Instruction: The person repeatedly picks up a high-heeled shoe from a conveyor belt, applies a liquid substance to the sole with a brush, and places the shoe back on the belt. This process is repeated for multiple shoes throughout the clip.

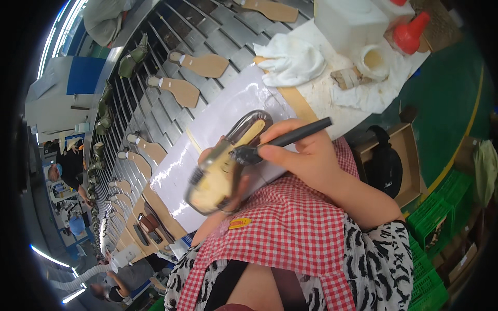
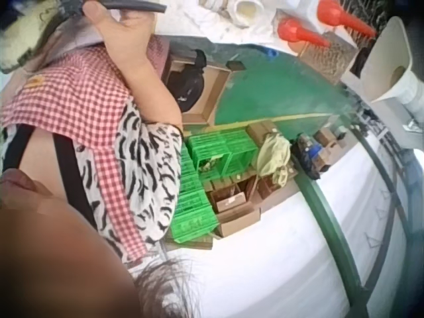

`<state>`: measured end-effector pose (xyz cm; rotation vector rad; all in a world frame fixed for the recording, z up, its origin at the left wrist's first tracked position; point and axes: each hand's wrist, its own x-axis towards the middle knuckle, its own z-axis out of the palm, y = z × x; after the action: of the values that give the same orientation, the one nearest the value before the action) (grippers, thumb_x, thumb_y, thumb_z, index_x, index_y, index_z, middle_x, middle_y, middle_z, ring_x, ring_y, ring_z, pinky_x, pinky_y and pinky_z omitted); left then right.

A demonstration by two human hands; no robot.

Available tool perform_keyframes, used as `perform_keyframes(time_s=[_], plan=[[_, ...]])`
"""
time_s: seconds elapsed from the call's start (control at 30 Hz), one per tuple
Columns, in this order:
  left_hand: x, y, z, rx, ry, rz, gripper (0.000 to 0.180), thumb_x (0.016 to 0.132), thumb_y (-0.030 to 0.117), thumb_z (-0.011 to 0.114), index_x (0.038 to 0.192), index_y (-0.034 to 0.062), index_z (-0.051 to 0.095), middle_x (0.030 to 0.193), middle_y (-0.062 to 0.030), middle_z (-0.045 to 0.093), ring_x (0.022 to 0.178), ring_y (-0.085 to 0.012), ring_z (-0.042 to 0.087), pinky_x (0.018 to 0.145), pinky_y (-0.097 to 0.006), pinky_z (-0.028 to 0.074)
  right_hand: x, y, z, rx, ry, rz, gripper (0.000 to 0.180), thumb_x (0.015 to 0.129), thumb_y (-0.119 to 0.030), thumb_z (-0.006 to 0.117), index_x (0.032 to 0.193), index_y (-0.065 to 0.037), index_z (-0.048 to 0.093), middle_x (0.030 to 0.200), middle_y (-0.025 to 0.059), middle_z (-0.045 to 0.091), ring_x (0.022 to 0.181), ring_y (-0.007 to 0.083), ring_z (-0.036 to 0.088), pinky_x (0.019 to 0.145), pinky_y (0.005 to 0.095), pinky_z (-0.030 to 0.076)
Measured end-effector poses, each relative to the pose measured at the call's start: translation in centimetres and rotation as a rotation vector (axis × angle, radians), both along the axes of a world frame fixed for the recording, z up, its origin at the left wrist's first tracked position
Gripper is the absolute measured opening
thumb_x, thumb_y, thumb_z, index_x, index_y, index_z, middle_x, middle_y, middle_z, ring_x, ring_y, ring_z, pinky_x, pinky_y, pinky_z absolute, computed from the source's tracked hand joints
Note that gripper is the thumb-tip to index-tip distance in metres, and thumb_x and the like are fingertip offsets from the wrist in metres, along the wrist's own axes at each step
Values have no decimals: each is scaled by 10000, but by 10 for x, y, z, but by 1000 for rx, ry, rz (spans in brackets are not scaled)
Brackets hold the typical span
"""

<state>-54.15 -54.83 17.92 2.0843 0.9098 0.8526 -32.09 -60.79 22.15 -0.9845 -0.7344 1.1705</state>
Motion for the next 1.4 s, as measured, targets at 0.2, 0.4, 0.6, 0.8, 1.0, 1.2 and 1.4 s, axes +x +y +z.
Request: perform_keyframes(time_s=[0.2, 0.4, 0.6, 0.8, 1.0, 1.2, 1.4], plan=[[-3, 74, 40, -1000, -822, 126, 497, 906, 320, 580, 1296, 44, 446, 1249, -95, 540, 1145, -263, 533, 1007, -418, 408, 27, -17, 18, 106, 142, -186, 205, 778, 45, 676, 971, 15, 613, 1033, 121, 610, 957, 173, 576, 864, 294, 455], [7, 198, 93, -978, -1061, -133, 398, 857, 102, 635, 1230, 63, 500, 1198, -71, 579, 1115, -243, 549, 1012, -436, 408, 34, -33, 25, 133, 37, -302, 233, 740, 18, 697, 949, 10, 595, 1031, 157, 593, 980, 225, 556, 899, 330, 421], [60, 355, 97, -789, -882, -11, 450, 745, -35, 635, 1168, 93, 549, 1108, -62, 608, 1029, -250, 565, 943, -463, 385, 50, -17, 24, 82, 37, -301, 231, 729, -1, 702, 930, 5, 588, 1014, 164, 592, 972, 227, 552, 883, 326, 419], [90, 478, 40, -804, -779, 78, 485, 671, -110, 549, 1114, 89, 555, 1030, -51, 616, 972, -266, 573, 847, -579, 376, 67, 20, 16, -49, 44, -354, 265, 683, -45, 748, 897, 1, 599, 966, 163, 605, 935, 226, 569, 853, 332, 433], [84, 547, -8, -656, -606, 316, 396, 711, -58, 541, 1103, -10, 559, 985, -120, 637, 891, -221, 616, 767, -340, 487, 69, 57, 8, -64, 7, -281, 310, 725, -140, 766, 940, -13, 581, 961, 170, 601, 933, 235, 561, 850, 339, 419], [10, 574, 9, 431, 464, 711, 413, 720, 124, 621, 1123, 37, 596, 1109, -150, 619, 1056, -355, 568, 925, -428, 458, 63, 76, 14, -134, 14, -257, 311, 735, -144, 773, 940, -6, 584, 955, 179, 612, 933, 243, 577, 847, 351, 438], [-54, 563, 34, 284, 1464, 685, 786, 730, 200, 704, 1406, 123, 311, 1442, -77, 353, 1364, -282, 324, 1073, -600, 225, 56, 91, 22, -154, -71, -255, 300, 732, -115, 770, 936, -12, 577, 938, 165, 617, 922, 243, 586, 840, 352, 445]])
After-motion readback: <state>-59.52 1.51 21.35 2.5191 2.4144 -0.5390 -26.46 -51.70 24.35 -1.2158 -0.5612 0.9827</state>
